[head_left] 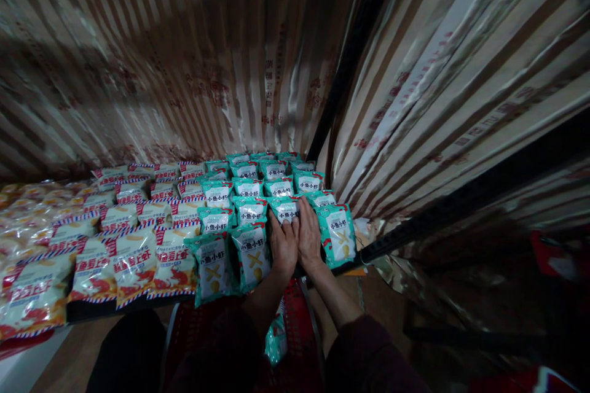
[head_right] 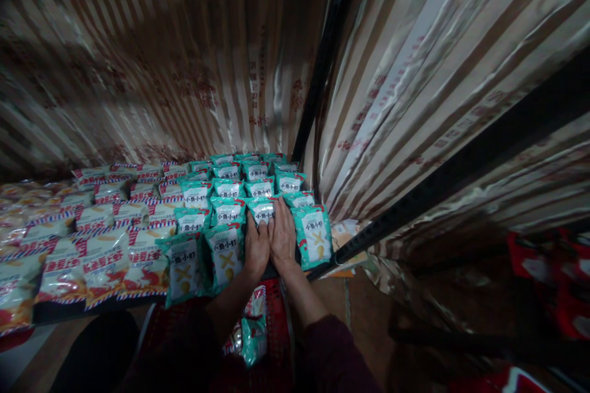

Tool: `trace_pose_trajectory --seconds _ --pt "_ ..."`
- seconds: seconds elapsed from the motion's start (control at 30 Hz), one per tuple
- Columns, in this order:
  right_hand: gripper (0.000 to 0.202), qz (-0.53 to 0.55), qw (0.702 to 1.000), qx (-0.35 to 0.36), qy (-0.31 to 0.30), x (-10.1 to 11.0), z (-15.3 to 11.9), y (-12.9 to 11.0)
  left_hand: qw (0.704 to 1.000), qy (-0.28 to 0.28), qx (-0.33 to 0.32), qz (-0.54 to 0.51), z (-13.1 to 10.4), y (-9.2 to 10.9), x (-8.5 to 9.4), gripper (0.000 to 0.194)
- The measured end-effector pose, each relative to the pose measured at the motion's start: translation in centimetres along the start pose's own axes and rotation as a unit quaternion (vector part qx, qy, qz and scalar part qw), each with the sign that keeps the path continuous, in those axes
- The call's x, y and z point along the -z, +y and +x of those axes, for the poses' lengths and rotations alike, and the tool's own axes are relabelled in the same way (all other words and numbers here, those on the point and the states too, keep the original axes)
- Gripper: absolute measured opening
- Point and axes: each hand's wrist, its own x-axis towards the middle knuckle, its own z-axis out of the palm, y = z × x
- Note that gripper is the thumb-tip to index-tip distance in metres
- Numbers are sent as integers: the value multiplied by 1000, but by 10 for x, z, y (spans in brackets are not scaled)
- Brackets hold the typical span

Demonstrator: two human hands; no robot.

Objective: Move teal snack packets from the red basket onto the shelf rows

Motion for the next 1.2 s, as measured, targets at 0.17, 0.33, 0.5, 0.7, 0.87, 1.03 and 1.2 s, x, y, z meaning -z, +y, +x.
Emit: trace_pose_trajectory --seconds 0.17,0.33,0.5,0.7,0.87,1.03,1.2 --pt "51 58 997 53 20 4 -2 3 999 -28 27 -9 -2 8 4 61" --pt "47 84 993 69 35 11 1 3 998 -37 41 -16 -2 9 5 61" --pt "48 84 990 104 42 14 9 4 999 -32 30 -13 -3 7 5 62" --pt "48 62 988 137 36 21 8 1 1000 -19 3 -16 -6 3 2 62" --pt "47 33 996 85 9 31 -14 -5 1000 -5 -5 -17 -9 -1 0 60" --pt "46 5 1000 13 2 37 -37 3 1000 4 -14 -2 -9 -5 -1 58" --pt "44 -4 1000 -5 -11 36 -36 7 1000 14 -24 3 -9 -7 -3 57"
